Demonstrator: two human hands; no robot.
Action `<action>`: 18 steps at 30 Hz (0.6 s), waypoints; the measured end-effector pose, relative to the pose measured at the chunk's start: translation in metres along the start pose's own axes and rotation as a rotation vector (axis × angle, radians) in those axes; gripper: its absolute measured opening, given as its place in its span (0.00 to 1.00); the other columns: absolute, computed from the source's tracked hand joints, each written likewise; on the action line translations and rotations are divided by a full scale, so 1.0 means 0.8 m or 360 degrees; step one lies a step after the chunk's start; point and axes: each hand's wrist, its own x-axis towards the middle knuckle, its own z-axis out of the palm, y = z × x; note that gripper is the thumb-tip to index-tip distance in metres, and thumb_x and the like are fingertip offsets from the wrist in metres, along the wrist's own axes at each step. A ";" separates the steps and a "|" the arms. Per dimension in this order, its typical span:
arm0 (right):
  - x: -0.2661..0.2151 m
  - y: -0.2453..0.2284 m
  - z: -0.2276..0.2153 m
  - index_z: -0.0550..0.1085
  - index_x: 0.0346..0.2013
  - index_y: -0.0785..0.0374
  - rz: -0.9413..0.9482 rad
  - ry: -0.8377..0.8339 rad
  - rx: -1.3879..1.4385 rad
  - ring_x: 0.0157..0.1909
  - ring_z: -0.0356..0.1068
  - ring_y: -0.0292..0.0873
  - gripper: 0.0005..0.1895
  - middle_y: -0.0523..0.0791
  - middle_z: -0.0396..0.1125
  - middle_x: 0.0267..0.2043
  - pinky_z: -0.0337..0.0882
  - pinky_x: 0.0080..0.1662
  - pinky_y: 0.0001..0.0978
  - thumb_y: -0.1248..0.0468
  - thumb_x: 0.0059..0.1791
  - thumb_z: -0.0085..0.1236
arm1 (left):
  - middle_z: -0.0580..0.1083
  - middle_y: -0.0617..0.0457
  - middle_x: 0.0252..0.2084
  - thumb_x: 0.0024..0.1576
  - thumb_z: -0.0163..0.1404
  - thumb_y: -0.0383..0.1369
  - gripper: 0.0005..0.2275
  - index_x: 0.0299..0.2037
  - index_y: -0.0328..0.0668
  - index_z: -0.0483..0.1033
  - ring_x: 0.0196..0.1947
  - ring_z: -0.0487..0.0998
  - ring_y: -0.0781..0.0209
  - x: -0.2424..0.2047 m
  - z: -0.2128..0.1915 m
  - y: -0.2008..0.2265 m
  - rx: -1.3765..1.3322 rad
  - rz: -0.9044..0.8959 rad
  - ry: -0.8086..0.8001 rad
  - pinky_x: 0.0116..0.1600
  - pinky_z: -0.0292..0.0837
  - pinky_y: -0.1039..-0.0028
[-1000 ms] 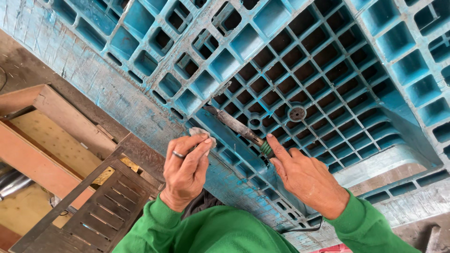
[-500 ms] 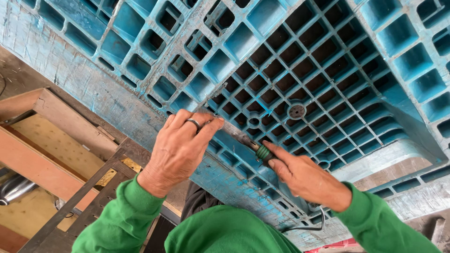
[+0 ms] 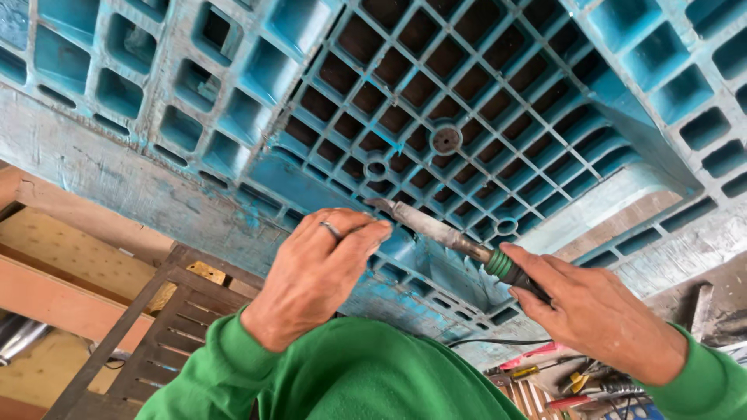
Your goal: The person uses a soldering iron to weld cracks in a blue plastic pallet and wipes the surface with a cloth.
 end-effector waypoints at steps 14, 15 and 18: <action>-0.106 -0.004 0.053 0.63 0.64 0.50 0.0454 -0.0065 -0.0070 0.32 0.76 0.59 0.33 0.50 0.72 0.41 0.77 0.34 0.50 0.50 0.46 0.60 | 0.75 0.51 0.49 0.61 0.55 0.25 0.14 0.57 0.39 0.74 0.47 0.76 0.50 -0.003 0.056 -0.005 0.0191 0.0264 0.0187 0.54 0.71 0.61; -0.106 -0.009 0.062 0.60 0.67 0.50 0.0488 -0.0208 -0.0231 0.32 0.76 0.55 0.35 0.49 0.70 0.43 0.77 0.33 0.46 0.50 0.47 0.57 | 0.75 0.51 0.49 0.62 0.55 0.25 0.13 0.57 0.40 0.74 0.48 0.76 0.50 -0.002 0.054 -0.007 0.0170 0.0251 0.0192 0.54 0.71 0.61; -0.098 -0.010 0.062 0.54 0.75 0.50 0.0397 -0.0481 -0.0755 0.32 0.75 0.45 0.39 0.46 0.63 0.44 0.77 0.29 0.34 0.49 0.50 0.51 | 0.76 0.52 0.51 0.63 0.53 0.24 0.13 0.57 0.39 0.73 0.49 0.77 0.50 -0.006 0.058 -0.006 0.0092 0.0186 0.0249 0.54 0.71 0.62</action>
